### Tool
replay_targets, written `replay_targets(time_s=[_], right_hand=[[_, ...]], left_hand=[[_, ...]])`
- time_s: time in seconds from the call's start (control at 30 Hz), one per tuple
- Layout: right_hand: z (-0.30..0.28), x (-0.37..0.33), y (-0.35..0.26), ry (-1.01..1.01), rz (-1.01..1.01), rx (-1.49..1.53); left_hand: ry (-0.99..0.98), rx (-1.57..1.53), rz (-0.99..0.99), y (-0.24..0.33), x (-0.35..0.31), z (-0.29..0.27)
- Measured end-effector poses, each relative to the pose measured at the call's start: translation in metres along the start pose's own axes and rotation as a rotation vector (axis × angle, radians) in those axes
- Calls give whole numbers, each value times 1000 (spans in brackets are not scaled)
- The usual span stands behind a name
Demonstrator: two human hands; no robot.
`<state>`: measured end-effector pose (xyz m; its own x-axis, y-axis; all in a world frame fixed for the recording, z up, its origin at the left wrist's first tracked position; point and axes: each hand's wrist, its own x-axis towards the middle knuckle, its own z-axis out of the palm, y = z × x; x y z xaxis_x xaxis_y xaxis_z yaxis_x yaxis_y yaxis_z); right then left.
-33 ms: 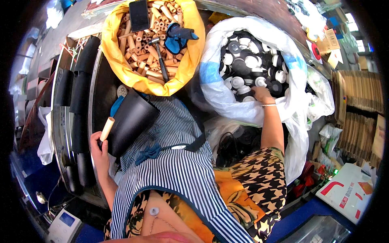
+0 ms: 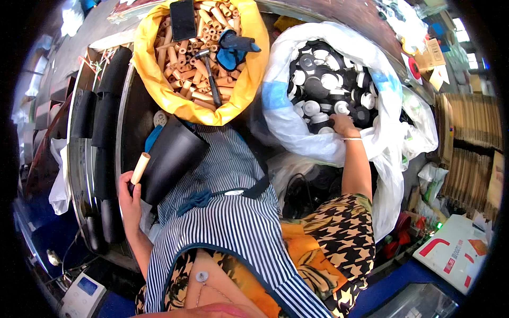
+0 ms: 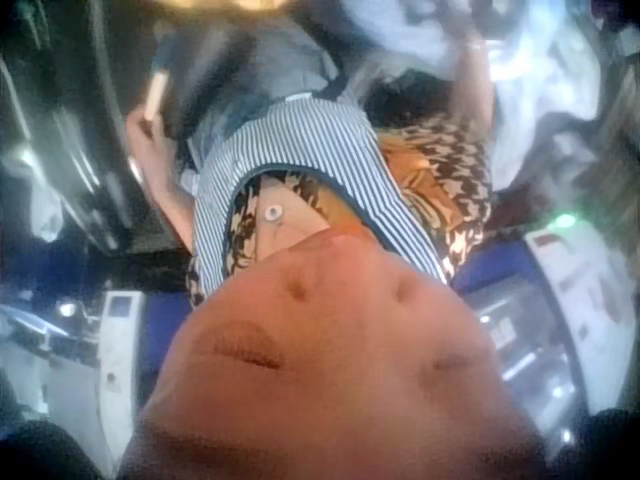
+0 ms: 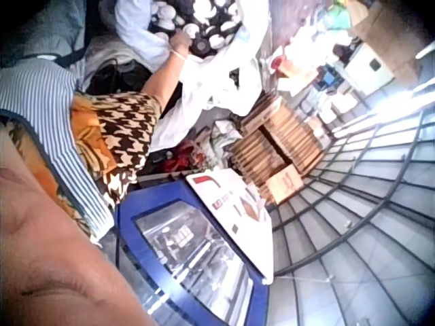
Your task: The person wipes a black conical component with a blue cloth and then attaches a wooden handle and a small screw using their hands at a workstation.
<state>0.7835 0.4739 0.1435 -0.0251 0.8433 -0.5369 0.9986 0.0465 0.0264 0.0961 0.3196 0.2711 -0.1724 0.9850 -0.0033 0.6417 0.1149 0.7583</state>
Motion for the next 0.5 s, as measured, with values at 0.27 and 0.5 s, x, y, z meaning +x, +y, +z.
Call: replay_targets(time_s=[0.27, 0.5], right_hand=[[-103, -28, -110, 419, -36, -300], [-185, -108, -357, 320, -971, 498]], left_hand=[[356, -556, -390, -62, -19, -23], [439, -1691, -542, -46, -43, -19]])
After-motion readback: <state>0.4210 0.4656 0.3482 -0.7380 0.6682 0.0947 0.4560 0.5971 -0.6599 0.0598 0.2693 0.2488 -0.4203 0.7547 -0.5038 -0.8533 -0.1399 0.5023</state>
